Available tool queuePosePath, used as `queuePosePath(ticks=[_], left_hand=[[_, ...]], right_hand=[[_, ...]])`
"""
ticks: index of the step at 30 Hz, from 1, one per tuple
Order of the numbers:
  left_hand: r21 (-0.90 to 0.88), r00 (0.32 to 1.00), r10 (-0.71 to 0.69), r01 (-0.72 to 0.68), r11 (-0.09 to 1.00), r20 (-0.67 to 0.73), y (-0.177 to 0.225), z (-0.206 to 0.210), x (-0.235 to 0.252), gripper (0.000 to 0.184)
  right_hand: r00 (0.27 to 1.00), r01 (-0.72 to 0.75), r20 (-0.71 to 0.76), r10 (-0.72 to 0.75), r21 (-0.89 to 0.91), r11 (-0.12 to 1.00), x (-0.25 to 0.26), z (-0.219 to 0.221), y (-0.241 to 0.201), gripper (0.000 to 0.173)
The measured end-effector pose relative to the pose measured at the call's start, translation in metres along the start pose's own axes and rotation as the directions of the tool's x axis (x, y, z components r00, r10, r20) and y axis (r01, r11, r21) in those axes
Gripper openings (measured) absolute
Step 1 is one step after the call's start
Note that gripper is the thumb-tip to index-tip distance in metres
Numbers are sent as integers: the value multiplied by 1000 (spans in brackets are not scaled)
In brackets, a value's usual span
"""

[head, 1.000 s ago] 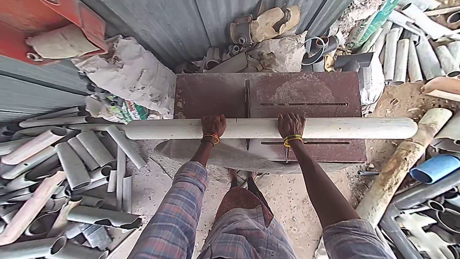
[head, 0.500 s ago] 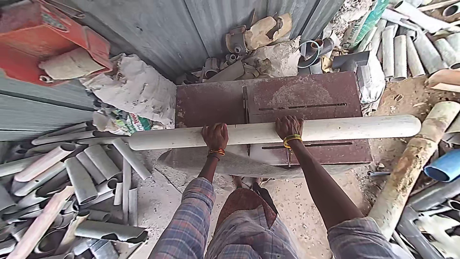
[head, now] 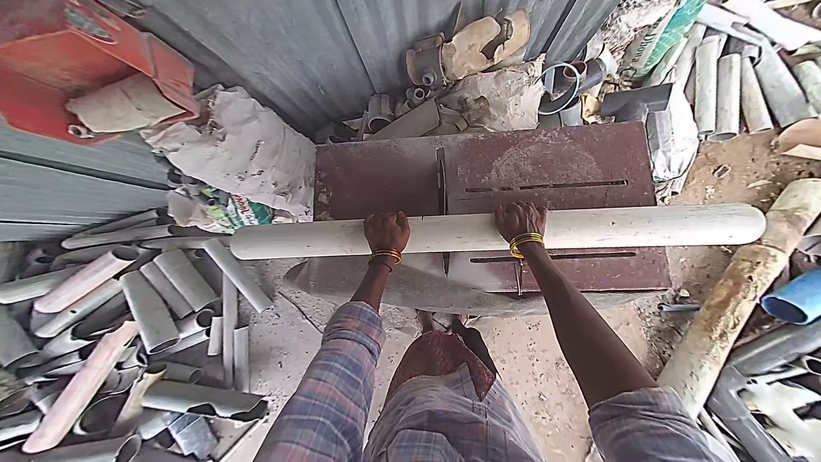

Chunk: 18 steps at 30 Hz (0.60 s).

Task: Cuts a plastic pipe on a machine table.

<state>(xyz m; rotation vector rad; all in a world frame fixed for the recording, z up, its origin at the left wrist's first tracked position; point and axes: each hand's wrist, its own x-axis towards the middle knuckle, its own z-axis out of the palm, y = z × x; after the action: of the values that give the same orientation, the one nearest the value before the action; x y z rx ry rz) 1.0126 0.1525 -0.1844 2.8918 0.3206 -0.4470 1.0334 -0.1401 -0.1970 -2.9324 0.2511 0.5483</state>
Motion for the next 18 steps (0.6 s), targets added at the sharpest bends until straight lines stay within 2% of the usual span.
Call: queuePosePath(ticks=[4, 10, 12, 14, 16, 18], left_hand=[[21, 1000, -17, 16, 1000, 11, 2, -3, 2, 51], [46, 998, -39, 37, 998, 50, 5, -6, 4, 53], [52, 997, -41, 37, 998, 63, 6, -8, 4, 54], [60, 997, -40, 36, 998, 69, 6, -9, 5, 54], [67, 997, -41, 37, 997, 70, 7, -8, 6, 54], [60, 996, -50, 45, 997, 72, 8, -8, 6, 53]], right_hand=[[1000, 12, -8, -12, -2, 1000, 1, 0, -1, 53], [989, 44, -143, -35, 57, 997, -2, 12, 1, 55], [962, 114, -258, -92, 73, 991, -8, 19, 2, 55], [901, 253, -373, -221, 38, 967, -18, 28, 6, 55], [848, 345, -428, -312, 0, 939, -28, 38, 9, 56], [849, 342, -425, -313, -8, 940, -31, 41, 9, 58]])
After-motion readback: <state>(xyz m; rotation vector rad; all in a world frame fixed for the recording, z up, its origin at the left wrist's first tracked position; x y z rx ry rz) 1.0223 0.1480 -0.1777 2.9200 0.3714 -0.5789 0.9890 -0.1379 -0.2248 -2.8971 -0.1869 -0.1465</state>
